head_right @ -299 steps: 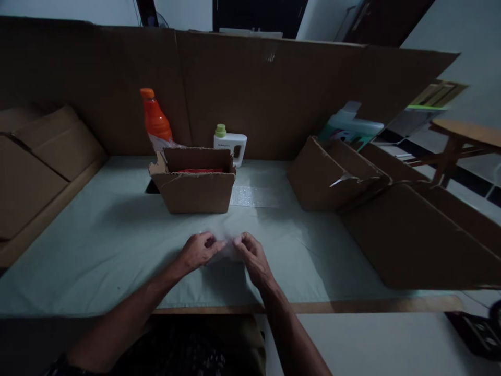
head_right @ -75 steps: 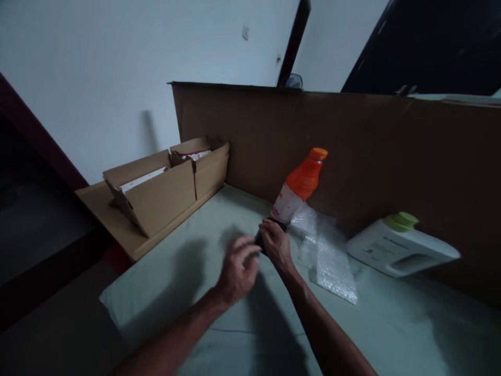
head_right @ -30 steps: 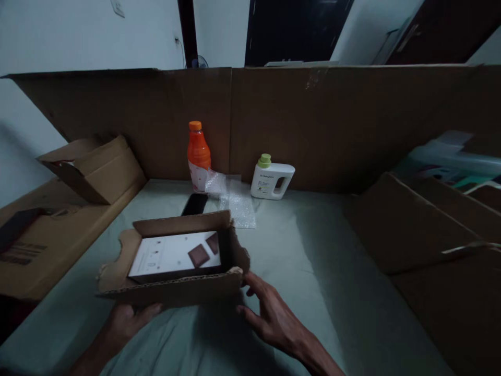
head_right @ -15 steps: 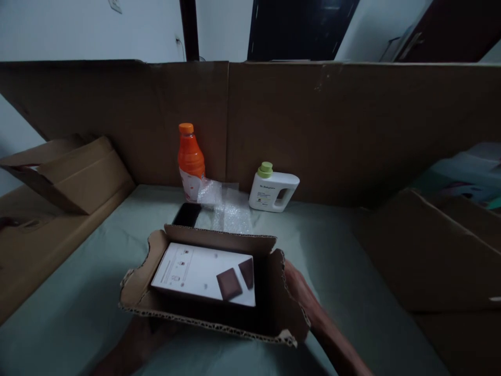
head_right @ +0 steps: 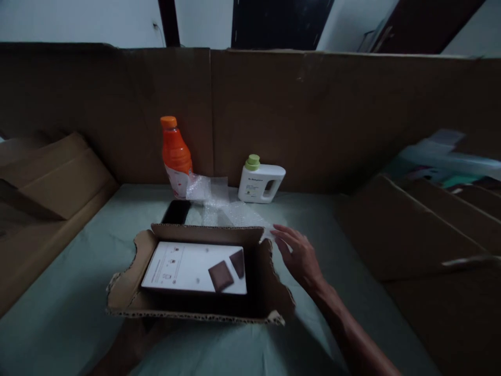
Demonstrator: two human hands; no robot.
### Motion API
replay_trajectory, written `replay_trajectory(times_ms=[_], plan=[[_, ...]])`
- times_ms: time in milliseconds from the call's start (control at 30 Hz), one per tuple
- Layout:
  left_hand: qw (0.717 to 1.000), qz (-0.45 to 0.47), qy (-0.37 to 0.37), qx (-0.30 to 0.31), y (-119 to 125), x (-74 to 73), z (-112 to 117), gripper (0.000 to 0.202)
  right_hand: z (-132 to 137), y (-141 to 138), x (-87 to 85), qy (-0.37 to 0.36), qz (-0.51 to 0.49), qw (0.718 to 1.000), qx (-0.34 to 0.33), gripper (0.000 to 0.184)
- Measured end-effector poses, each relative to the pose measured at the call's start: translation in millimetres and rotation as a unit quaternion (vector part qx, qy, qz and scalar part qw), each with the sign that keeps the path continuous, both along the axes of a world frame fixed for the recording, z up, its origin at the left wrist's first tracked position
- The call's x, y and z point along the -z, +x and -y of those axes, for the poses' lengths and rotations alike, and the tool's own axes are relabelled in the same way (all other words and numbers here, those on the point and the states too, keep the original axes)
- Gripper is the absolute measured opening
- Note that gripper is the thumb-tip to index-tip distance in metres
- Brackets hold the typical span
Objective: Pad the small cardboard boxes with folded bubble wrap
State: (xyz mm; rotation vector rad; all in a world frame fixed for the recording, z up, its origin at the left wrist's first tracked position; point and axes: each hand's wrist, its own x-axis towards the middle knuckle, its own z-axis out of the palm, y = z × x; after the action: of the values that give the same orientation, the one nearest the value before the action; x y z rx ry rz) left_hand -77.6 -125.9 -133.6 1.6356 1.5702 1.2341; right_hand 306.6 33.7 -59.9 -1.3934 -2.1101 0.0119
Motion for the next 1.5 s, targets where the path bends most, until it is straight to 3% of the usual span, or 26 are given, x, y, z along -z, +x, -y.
replay_trajectory(times_ms=[133,200,333,433,533,700,800,900,1000,1167,1300,1500], plan=[[0.997,0.037,-0.061,0.007,10,-13.9,7,0.047,81,51,-0.8,-0.077,0.100,0.992,-0.010,0.032],[0.995,0.051,-0.083,0.014,11,-21.9,6,0.041,121,63,-2.5,-0.117,0.125,0.985,-0.015,0.031],[0.993,0.084,-0.076,0.038,10,-36.9,3,0.042,163,41,-10.9,-0.169,0.014,0.985,-0.029,0.058],[0.993,0.098,-0.056,0.031,16,-44.9,4,0.054,156,0,-14.4,-0.205,-0.075,0.974,-0.069,0.066],[0.994,0.083,-0.058,0.034,32,-49.1,6,0.061,135,-29,-10.3,-0.221,-0.132,0.964,-0.071,0.056],[0.996,0.072,0.012,0.056,65,-54.4,-3,0.083,115,-21,3.6,-0.234,-0.186,0.954,0.005,0.046],[0.991,0.093,0.040,0.084,71,-58.7,-17,0.082,111,-12,3.0,-0.238,-0.201,0.950,0.016,0.043],[0.990,0.108,0.035,0.084,61,-61.7,-34,0.076,101,-26,-3.2,-0.241,-0.234,0.942,0.015,0.046],[0.992,0.106,0.028,0.059,41,-61.5,-55,0.074,77,-59,-8.5,-0.251,-0.259,0.933,0.000,0.051],[0.996,0.087,0.010,0.029,10,-52.4,-81,0.071,45,-100,-8.7,-0.236,-0.293,0.927,-0.010,0.059],[0.996,0.082,-0.011,0.033,1,-39.7,-80,0.066,67,-84,-3.0,-0.217,-0.275,0.936,-0.027,0.056],[0.997,0.065,-0.026,0.030,2,-31.5,-80,0.059,119,-24,-1.6,-0.176,-0.184,0.965,0.053,0.044]])
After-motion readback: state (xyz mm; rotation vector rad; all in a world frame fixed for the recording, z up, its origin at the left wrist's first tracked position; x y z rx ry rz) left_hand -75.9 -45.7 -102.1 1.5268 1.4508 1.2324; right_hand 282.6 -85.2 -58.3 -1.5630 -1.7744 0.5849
